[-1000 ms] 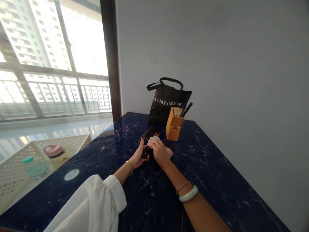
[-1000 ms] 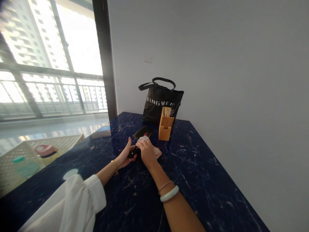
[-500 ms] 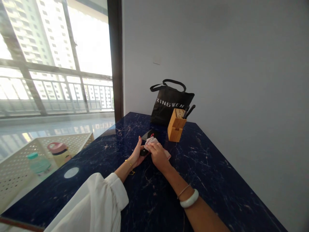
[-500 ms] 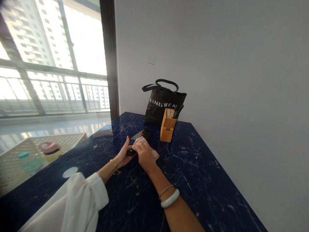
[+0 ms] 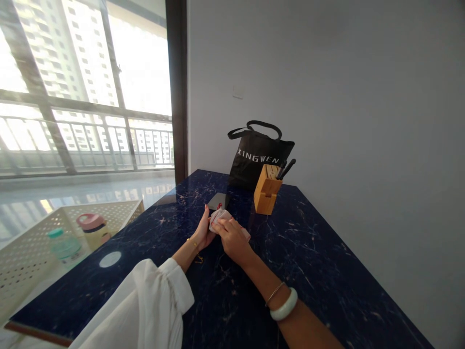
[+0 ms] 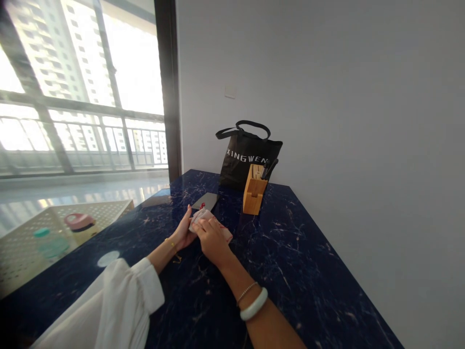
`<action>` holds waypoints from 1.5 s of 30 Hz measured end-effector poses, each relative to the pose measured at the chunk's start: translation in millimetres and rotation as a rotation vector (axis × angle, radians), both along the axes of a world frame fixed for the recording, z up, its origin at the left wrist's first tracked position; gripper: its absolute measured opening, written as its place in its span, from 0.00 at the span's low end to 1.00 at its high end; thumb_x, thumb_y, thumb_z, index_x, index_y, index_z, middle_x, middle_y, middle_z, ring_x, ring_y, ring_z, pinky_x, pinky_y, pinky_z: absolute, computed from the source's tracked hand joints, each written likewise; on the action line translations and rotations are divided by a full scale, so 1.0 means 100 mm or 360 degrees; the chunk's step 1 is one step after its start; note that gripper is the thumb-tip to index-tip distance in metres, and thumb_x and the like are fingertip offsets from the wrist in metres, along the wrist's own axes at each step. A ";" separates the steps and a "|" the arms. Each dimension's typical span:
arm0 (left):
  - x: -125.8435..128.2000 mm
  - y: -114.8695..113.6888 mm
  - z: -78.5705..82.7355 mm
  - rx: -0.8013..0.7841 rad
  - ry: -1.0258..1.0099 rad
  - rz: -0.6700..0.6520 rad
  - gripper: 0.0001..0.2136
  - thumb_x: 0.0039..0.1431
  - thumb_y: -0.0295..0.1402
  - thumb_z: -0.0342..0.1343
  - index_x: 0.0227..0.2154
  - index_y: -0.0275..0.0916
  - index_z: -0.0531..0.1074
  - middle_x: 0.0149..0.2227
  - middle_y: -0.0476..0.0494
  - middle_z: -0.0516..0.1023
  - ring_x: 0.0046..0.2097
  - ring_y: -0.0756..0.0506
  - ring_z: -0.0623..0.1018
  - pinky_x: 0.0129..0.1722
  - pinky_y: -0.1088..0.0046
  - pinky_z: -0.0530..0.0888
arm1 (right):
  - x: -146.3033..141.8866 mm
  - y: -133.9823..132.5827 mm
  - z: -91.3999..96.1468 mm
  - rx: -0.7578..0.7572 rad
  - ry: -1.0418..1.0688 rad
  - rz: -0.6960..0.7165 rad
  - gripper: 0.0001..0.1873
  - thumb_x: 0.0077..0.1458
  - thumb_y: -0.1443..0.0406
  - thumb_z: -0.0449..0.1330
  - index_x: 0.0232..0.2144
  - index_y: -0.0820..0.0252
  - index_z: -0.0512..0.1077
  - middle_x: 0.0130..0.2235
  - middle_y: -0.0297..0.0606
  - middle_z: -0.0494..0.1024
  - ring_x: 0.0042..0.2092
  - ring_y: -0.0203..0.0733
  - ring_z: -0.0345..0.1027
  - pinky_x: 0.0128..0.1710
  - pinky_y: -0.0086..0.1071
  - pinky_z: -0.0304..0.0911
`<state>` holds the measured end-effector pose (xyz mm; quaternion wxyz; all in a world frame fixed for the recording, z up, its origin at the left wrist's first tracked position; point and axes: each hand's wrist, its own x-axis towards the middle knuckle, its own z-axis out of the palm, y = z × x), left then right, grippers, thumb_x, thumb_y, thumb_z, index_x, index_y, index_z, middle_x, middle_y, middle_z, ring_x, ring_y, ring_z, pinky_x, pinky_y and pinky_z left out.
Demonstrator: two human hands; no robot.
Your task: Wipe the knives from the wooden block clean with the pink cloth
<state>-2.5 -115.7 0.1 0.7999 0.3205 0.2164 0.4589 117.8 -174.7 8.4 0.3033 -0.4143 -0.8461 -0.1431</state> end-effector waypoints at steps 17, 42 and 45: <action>0.17 -0.15 0.09 0.0049 0.0288 -0.0077 0.27 0.58 0.47 0.39 0.35 0.25 0.71 0.31 0.34 0.76 0.31 0.47 0.75 0.34 0.74 0.71 | 0.40 0.37 -0.14 -0.0007 0.0182 -0.0315 0.18 0.55 0.71 0.48 0.47 0.58 0.67 0.43 0.39 0.68 0.41 0.43 0.57 0.43 0.35 0.54; 0.04 -0.04 0.05 -0.0467 -0.0288 0.0089 0.08 0.59 0.29 0.42 0.34 0.31 0.64 0.28 0.41 0.69 0.23 0.53 0.70 0.19 0.80 0.69 | 0.45 0.44 -0.21 0.0047 0.0368 -0.0462 0.18 0.56 0.70 0.45 0.47 0.58 0.66 0.41 0.40 0.68 0.39 0.41 0.57 0.41 0.37 0.55; 0.03 -0.01 0.04 -0.0458 -0.0216 0.0159 0.06 0.58 0.30 0.43 0.32 0.34 0.63 0.25 0.44 0.67 0.23 0.53 0.69 0.19 0.80 0.69 | 0.46 0.43 -0.20 0.0045 0.0365 -0.0457 0.18 0.56 0.70 0.46 0.47 0.60 0.66 0.41 0.41 0.68 0.39 0.41 0.57 0.42 0.37 0.55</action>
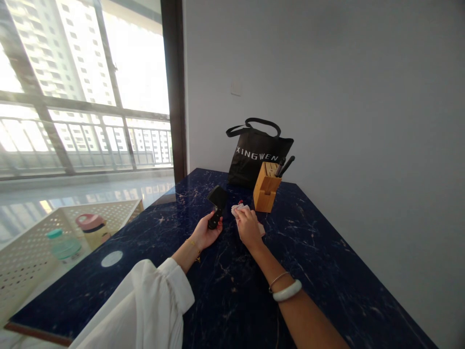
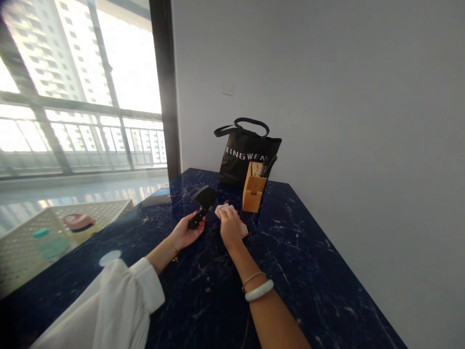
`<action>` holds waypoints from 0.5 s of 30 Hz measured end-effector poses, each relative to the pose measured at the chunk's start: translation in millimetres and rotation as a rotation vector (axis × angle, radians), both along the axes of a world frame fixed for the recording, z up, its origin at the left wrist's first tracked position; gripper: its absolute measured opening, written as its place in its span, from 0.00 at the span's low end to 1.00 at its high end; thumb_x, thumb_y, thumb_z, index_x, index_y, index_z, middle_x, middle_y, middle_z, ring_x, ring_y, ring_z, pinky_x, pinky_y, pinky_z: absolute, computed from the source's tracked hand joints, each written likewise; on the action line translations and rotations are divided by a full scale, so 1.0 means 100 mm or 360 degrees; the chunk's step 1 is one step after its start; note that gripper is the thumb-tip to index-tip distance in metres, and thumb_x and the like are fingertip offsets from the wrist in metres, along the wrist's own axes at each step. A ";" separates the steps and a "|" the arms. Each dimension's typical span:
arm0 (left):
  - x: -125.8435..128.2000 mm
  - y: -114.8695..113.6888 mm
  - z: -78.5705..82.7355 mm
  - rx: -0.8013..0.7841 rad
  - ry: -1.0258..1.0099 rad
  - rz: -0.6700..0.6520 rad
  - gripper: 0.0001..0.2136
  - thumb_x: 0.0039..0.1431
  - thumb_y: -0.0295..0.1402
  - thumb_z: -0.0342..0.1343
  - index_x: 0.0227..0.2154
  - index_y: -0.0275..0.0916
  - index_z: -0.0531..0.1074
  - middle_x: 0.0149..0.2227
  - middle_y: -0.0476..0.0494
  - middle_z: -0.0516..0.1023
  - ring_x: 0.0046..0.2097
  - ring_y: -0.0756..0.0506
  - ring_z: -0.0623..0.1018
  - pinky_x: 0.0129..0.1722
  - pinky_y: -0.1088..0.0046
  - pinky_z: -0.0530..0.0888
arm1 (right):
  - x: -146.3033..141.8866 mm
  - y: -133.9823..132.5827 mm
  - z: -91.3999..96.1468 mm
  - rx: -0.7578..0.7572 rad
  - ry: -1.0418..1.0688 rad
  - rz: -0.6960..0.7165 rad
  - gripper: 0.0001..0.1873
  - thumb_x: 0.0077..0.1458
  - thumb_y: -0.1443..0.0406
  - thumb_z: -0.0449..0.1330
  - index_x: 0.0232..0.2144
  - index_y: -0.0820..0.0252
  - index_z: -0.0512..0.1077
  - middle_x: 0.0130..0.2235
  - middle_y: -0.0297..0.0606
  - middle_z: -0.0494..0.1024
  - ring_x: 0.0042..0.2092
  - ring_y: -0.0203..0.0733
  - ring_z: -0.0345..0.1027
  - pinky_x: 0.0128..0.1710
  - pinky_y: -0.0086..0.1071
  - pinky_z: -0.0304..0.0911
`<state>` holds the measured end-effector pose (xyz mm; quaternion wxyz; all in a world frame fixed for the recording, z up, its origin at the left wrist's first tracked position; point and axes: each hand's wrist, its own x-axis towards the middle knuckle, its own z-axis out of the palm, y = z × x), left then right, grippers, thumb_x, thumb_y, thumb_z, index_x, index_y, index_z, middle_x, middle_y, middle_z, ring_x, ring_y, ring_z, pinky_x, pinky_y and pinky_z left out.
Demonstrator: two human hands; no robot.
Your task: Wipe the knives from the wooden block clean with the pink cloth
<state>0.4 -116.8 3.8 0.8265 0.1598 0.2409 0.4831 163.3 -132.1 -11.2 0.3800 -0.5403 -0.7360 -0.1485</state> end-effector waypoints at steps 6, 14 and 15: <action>-0.05 0.04 0.00 0.0047 0.0197 0.0107 0.03 0.58 0.29 0.43 0.31 0.36 0.61 0.24 0.47 0.64 0.20 0.57 0.65 0.13 0.88 0.60 | 0.00 -0.02 0.02 -0.0014 -0.0003 0.0011 0.18 0.55 0.72 0.46 0.47 0.59 0.66 0.40 0.40 0.68 0.39 0.42 0.57 0.41 0.36 0.54; -0.03 0.03 -0.02 0.0214 0.0617 0.0252 0.08 0.55 0.29 0.48 0.39 0.42 0.62 0.23 0.51 0.65 0.16 0.57 0.64 0.10 0.87 0.53 | 0.00 -0.03 0.02 -0.0027 0.0027 0.0031 0.18 0.55 0.72 0.45 0.46 0.59 0.66 0.40 0.39 0.68 0.40 0.41 0.56 0.42 0.36 0.54; -0.02 0.02 -0.03 0.0229 0.0684 0.0259 0.11 0.54 0.29 0.49 0.41 0.42 0.62 0.23 0.52 0.65 0.16 0.57 0.64 0.11 0.87 0.54 | 0.00 -0.03 0.02 -0.0028 0.0026 0.0029 0.18 0.55 0.72 0.45 0.46 0.59 0.66 0.40 0.39 0.68 0.40 0.41 0.56 0.42 0.36 0.54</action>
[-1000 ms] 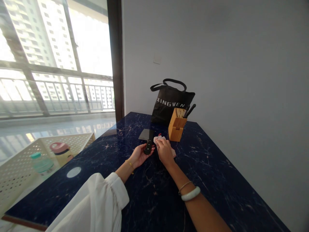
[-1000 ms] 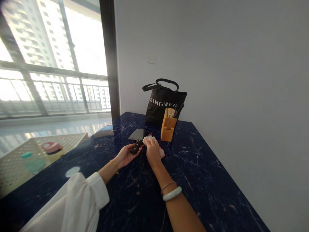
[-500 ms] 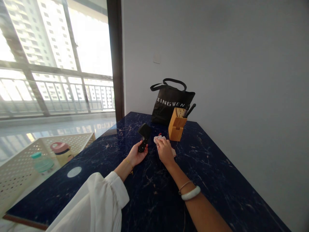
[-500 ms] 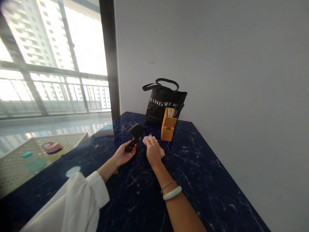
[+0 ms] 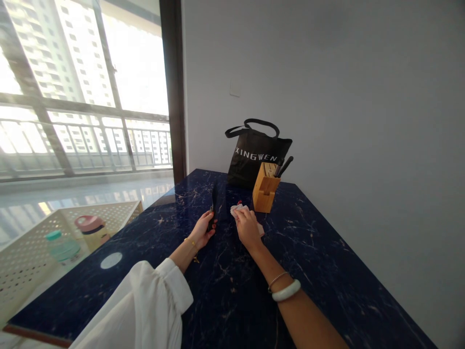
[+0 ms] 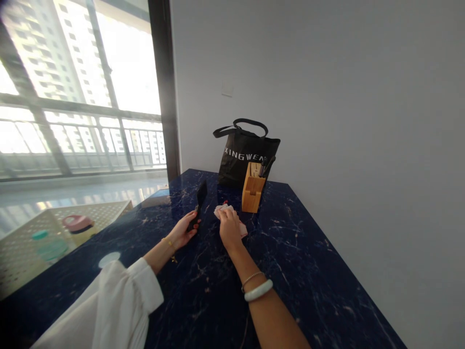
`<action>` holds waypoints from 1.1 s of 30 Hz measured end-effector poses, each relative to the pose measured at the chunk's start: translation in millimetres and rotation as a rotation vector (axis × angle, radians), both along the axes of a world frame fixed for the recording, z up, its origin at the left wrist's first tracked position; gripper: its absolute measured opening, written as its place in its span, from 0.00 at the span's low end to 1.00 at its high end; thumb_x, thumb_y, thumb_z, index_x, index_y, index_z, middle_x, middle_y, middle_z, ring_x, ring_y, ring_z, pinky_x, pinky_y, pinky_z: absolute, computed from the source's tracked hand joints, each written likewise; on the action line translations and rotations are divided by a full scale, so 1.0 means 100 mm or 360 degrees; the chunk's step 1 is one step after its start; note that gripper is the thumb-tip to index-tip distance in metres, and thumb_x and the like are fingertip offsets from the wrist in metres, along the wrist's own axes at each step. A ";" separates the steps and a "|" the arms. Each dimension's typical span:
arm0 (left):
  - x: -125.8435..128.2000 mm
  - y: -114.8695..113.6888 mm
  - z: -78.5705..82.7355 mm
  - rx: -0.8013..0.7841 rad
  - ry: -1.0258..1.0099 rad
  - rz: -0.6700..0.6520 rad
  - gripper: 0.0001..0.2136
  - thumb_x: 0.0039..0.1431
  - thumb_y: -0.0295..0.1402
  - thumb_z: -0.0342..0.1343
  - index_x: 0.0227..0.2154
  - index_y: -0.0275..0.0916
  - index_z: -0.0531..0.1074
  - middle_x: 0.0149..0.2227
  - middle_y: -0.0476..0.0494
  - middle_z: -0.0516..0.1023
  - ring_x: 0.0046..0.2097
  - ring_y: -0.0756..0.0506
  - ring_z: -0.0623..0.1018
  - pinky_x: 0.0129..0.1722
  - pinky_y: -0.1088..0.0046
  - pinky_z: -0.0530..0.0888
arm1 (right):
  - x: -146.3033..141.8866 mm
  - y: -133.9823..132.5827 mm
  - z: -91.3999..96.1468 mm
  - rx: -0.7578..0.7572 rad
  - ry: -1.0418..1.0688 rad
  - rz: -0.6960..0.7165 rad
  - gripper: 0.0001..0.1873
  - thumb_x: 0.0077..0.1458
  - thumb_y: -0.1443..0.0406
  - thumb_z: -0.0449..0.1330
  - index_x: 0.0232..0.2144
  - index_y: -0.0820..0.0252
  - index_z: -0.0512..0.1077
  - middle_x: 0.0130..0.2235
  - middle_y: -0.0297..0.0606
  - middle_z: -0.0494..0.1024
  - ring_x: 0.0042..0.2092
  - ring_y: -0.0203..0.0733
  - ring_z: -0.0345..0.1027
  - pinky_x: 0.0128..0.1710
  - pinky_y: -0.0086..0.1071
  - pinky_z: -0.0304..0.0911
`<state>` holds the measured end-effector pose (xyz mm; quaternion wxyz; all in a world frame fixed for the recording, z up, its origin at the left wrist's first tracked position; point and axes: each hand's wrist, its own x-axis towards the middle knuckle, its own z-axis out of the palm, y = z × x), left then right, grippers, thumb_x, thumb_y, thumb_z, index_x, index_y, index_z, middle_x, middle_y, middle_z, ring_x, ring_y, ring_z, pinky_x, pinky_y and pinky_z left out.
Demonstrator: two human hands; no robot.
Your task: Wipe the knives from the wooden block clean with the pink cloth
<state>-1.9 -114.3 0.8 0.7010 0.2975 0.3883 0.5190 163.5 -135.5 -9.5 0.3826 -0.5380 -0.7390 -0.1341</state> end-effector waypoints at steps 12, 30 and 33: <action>0.07 -0.04 -0.02 0.0100 0.0490 0.0025 0.23 0.47 0.26 0.55 0.48 0.44 0.61 0.25 0.53 0.66 0.20 0.57 0.67 0.17 0.83 0.61 | 0.01 0.01 0.00 -0.0025 -0.0030 -0.0112 0.17 0.54 0.73 0.47 0.45 0.60 0.66 0.40 0.40 0.68 0.40 0.43 0.56 0.41 0.36 0.52; 0.10 -0.05 -0.08 0.0207 0.0611 -0.0041 0.16 0.46 0.27 0.55 0.40 0.40 0.64 0.28 0.51 0.66 0.22 0.55 0.69 0.18 0.82 0.61 | 0.08 0.04 0.00 -0.0020 0.0063 -0.0296 0.16 0.54 0.72 0.44 0.41 0.61 0.68 0.37 0.44 0.66 0.40 0.47 0.56 0.40 0.39 0.51; 0.10 -0.05 -0.07 0.0215 0.0620 -0.0061 0.18 0.45 0.28 0.56 0.42 0.42 0.63 0.30 0.50 0.67 0.23 0.55 0.69 0.18 0.82 0.62 | 0.07 0.01 0.02 -0.0030 0.0058 -0.0285 0.17 0.54 0.72 0.44 0.42 0.61 0.68 0.37 0.44 0.66 0.40 0.47 0.56 0.40 0.39 0.51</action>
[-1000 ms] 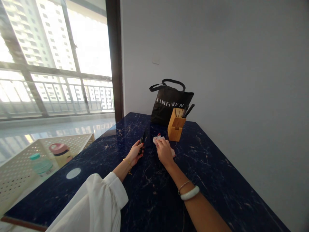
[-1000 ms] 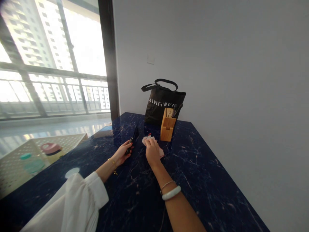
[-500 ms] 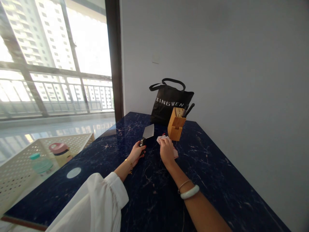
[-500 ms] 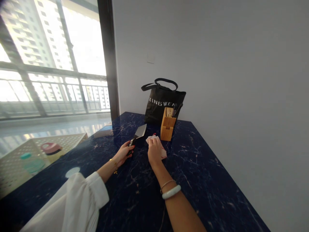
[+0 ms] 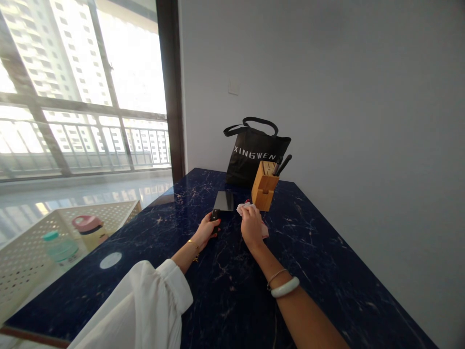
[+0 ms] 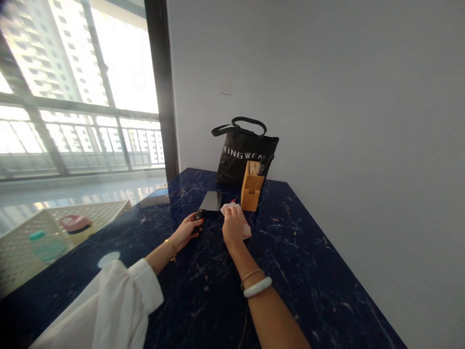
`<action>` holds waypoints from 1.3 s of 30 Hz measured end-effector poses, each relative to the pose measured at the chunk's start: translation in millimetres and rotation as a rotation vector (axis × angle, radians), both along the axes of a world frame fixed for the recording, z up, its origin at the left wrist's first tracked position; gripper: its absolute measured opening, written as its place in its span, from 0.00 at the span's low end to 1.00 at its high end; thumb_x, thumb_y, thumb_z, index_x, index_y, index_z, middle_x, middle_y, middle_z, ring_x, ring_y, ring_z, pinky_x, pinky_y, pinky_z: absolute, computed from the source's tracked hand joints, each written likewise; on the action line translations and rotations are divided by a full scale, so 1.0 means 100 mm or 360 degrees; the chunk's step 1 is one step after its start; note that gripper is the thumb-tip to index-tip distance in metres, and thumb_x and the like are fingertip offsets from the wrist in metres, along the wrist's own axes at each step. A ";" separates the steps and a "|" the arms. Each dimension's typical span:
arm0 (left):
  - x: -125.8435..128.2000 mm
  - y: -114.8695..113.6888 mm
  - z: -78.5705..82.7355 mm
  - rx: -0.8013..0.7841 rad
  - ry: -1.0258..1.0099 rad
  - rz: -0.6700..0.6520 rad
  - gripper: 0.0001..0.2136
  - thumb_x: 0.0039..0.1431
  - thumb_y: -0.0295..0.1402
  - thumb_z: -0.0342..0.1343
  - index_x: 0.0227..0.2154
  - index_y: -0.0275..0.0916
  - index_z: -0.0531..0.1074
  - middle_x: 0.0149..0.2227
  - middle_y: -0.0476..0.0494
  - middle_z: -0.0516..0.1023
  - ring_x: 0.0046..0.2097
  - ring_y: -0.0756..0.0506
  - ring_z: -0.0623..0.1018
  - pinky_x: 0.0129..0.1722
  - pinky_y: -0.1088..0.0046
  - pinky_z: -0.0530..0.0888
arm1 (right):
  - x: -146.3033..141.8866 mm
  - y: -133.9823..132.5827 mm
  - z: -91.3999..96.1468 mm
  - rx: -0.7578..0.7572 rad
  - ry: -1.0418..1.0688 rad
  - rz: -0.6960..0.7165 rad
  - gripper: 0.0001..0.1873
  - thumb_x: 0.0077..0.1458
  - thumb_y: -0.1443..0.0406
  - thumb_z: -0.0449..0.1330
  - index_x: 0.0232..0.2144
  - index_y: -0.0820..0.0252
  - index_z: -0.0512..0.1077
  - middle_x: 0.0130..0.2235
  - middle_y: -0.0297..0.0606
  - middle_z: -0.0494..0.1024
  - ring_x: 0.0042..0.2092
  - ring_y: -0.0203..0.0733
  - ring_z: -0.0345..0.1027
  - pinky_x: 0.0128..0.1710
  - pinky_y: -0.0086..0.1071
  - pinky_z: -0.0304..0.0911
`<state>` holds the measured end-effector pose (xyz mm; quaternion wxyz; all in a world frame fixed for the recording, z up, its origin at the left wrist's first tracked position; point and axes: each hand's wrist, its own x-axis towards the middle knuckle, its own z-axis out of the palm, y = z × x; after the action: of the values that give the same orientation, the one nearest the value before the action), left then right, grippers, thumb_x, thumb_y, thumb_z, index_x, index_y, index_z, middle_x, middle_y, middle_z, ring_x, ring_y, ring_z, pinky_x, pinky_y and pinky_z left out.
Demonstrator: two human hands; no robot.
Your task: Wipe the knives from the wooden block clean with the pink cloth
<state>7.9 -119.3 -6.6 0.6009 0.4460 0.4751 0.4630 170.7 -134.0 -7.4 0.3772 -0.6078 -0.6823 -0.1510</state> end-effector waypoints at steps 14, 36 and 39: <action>0.10 -0.14 0.07 -0.0011 -0.0187 -0.0351 0.15 0.48 0.24 0.54 0.40 0.40 0.63 0.34 0.48 0.67 0.28 0.51 0.74 0.22 0.77 0.70 | -0.10 -0.05 0.02 -0.0013 -0.0337 0.0266 0.19 0.55 0.72 0.44 0.47 0.62 0.65 0.41 0.42 0.68 0.41 0.45 0.56 0.43 0.37 0.52; 0.05 -0.02 -0.07 -0.0161 -0.0691 -0.0477 0.17 0.45 0.15 0.54 0.39 0.34 0.67 0.33 0.42 0.73 0.33 0.47 0.77 0.35 0.73 0.73 | -0.24 0.44 0.09 -0.0314 -0.0337 0.0429 0.11 0.53 0.72 0.50 0.26 0.57 0.71 0.31 0.36 0.71 0.39 0.41 0.56 0.42 0.34 0.52; 0.04 -0.02 -0.07 -0.0133 -0.0738 -0.0501 0.17 0.43 0.13 0.53 0.38 0.33 0.68 0.31 0.44 0.73 0.33 0.48 0.76 0.35 0.75 0.72 | -0.27 0.45 0.07 -0.0309 -0.0322 0.0467 0.10 0.52 0.71 0.52 0.24 0.59 0.70 0.30 0.36 0.71 0.39 0.39 0.57 0.42 0.33 0.53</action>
<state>11.5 -121.6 -13.6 0.7759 0.3712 0.2684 0.4337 144.2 -89.4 -0.2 0.2644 -0.5172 -0.8092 -0.0883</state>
